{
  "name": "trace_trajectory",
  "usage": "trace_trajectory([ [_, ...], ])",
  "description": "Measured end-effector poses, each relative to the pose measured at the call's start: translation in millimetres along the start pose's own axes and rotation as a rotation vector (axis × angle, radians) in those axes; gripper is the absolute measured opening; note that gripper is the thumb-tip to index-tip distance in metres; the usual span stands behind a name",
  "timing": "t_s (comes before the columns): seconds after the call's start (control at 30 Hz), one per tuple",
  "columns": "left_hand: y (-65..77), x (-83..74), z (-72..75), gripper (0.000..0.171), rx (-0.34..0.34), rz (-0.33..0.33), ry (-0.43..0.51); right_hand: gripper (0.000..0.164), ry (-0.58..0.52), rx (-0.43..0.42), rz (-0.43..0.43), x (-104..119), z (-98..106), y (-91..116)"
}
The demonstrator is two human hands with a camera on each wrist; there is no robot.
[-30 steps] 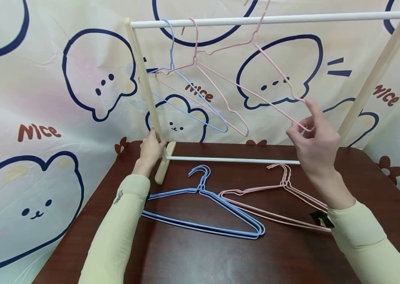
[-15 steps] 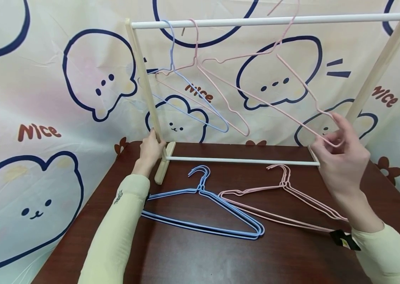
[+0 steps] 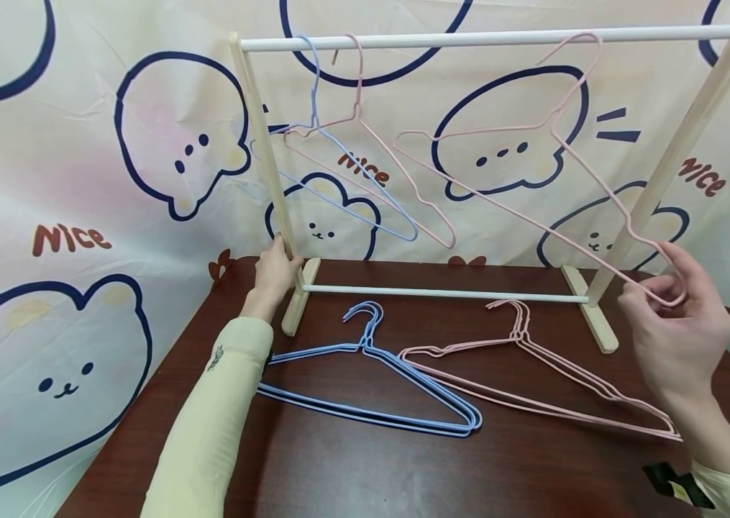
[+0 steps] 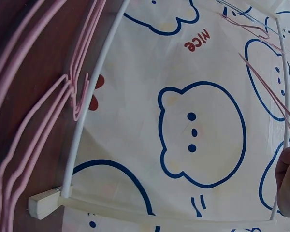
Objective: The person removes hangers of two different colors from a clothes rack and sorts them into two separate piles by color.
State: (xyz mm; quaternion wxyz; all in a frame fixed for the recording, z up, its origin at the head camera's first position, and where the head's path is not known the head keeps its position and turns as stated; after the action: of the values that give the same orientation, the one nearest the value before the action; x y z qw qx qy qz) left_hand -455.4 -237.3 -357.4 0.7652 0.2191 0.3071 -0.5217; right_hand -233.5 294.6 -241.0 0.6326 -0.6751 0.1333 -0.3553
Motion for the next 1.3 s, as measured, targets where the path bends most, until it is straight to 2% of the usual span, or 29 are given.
trace_trajectory([
  [0.23,0.4,0.4,-0.4,0.040,0.000,0.000,0.003,0.054,-0.015,0.055,-0.055,-5.2,11.9,10.1],
  [0.4,-0.7,0.0,0.2,0.040,-0.002,-0.005,-0.003,0.056,-0.003,0.096,-0.160,-9.4,21.2,19.2],
  [0.5,-1.2,0.3,0.3,0.042,-0.003,-0.004,-0.005,0.056,-0.033,0.099,-0.207,-11.4,26.9,26.4],
  [0.57,-1.4,0.1,0.6,0.045,-0.012,-0.009,-0.015,0.056,-0.123,0.069,-0.184,-10.4,30.4,30.0],
  [0.73,-1.3,0.2,1.1,0.053,-0.027,-0.013,-0.036,0.056,-0.564,-0.043,-0.139,-14.3,37.0,39.7],
  [0.8,-1.3,1.0,0.9,0.054,-0.022,-0.008,-0.032,0.057,-0.681,-0.048,-0.146,-18.2,38.7,43.7],
  [0.97,-0.6,1.1,0.7,0.054,-0.018,-0.001,-0.031,0.059,-0.754,0.011,-0.164,-25.1,42.8,55.3],
  [1.17,0.0,0.1,0.7,0.047,-0.021,-0.011,-0.024,0.059,-0.780,0.061,-0.262,-33.1,50.6,72.1],
  [1.3,-0.6,-0.6,0.5,0.044,-0.020,-0.010,-0.021,0.059,-0.874,0.068,-0.287,-36.9,56.6,80.0],
])
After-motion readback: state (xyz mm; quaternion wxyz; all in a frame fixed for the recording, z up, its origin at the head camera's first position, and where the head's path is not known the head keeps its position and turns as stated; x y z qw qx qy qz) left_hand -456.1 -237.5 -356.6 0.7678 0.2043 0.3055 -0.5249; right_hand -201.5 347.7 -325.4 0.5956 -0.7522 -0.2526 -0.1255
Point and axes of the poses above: each hand's wrist, its own y-axis away from the middle knuckle, its own z-axis out of the back of the hand, x = y × z, the point moved 9 cm from there along -y, towards the middle knuckle, and after that the axes turned 15 degrees about z, right-handed, at the moved point
